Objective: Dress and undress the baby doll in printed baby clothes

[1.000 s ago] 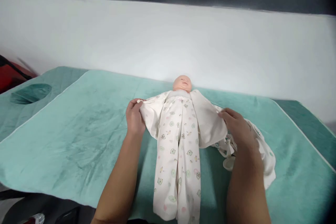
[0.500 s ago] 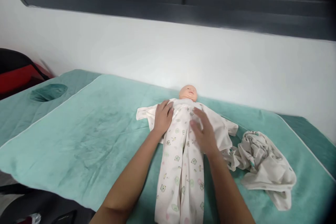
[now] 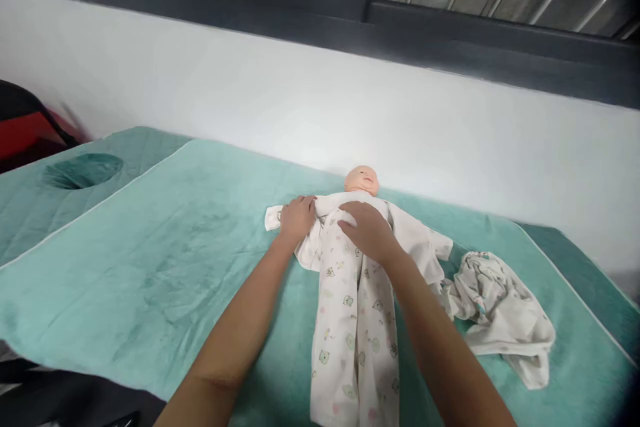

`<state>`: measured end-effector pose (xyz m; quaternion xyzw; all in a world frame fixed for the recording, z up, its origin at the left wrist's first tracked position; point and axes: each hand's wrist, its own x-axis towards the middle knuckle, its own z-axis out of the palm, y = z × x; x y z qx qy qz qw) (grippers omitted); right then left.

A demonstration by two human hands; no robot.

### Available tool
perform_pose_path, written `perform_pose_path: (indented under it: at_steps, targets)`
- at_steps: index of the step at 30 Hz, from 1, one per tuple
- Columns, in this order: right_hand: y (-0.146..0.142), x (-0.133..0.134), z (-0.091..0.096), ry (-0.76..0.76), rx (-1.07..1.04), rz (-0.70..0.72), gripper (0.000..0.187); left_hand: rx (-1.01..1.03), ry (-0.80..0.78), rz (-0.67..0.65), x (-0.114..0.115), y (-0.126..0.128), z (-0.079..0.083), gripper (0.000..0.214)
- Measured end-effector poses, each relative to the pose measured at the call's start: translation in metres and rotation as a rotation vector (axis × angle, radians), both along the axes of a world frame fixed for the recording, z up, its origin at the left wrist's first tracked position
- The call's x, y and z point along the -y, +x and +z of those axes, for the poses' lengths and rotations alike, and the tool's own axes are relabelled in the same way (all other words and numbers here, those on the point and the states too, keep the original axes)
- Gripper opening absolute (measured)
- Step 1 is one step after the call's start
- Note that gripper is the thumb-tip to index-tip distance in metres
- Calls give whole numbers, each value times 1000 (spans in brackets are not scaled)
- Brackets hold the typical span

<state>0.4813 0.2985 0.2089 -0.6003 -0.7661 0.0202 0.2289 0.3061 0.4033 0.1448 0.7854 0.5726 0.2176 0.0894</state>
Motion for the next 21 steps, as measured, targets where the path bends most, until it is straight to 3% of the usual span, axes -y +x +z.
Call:
perform_pose_path:
  at_steps: [4, 9, 14, 18, 21]
  targets:
    - [-36, -63, 15, -224, 411, 116, 29, 29, -49, -33, -6, -6, 0, 42]
    - [-53, -107, -4, -314, 584, 192, 30, 22, -71, -16, -14, -7, -5, 37]
    - [-49, -110, -4, -359, 639, 192, 32, 23, -63, 16, -13, -7, -6, 34]
    - [-36, -103, 14, -348, 687, 163, 39, 47, -40, 24, -7, -16, -3, 37]
    - [-18, -96, 30, -315, 732, 141, 34, 59, -56, 45, -5, -25, -4, 35]
